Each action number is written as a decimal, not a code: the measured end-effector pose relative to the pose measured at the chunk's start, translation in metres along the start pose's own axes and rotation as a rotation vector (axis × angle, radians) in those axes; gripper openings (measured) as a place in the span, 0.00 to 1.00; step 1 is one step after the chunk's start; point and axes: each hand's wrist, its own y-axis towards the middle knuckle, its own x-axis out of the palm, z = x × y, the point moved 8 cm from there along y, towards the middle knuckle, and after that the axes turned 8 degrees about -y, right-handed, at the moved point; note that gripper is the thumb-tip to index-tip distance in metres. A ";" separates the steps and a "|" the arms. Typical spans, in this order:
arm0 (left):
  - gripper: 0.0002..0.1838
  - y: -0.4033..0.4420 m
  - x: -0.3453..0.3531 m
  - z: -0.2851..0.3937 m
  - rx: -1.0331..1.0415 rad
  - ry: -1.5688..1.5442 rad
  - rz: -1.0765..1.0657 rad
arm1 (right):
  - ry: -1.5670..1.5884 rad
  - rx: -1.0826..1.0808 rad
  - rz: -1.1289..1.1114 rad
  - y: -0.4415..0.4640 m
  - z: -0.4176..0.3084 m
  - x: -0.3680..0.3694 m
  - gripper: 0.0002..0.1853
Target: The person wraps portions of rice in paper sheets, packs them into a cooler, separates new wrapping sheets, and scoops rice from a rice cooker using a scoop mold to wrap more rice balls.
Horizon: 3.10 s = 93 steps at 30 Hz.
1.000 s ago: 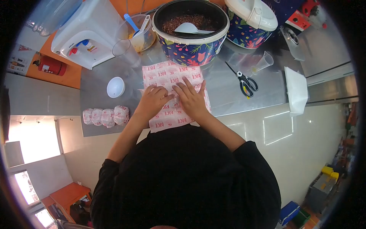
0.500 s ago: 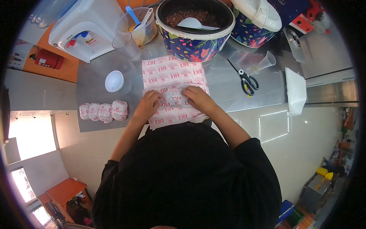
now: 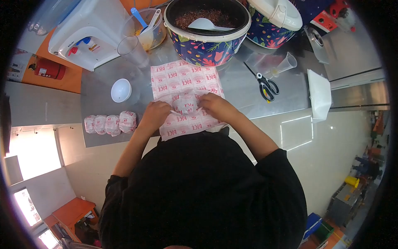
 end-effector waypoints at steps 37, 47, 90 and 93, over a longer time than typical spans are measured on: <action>0.05 0.004 0.007 0.020 -0.008 0.223 0.094 | -0.617 0.516 0.140 0.012 -0.044 0.008 0.09; 0.22 0.027 -0.014 -0.008 -0.139 0.067 0.106 | -0.505 0.791 0.232 0.004 -0.040 0.011 0.13; 0.29 -0.115 -0.041 0.090 -0.751 -0.518 1.039 | 1.687 0.328 -0.443 0.060 -0.127 0.052 0.27; 0.31 -0.113 -0.066 0.084 -0.967 0.015 0.755 | 1.771 0.325 -0.355 0.068 -0.127 0.051 0.27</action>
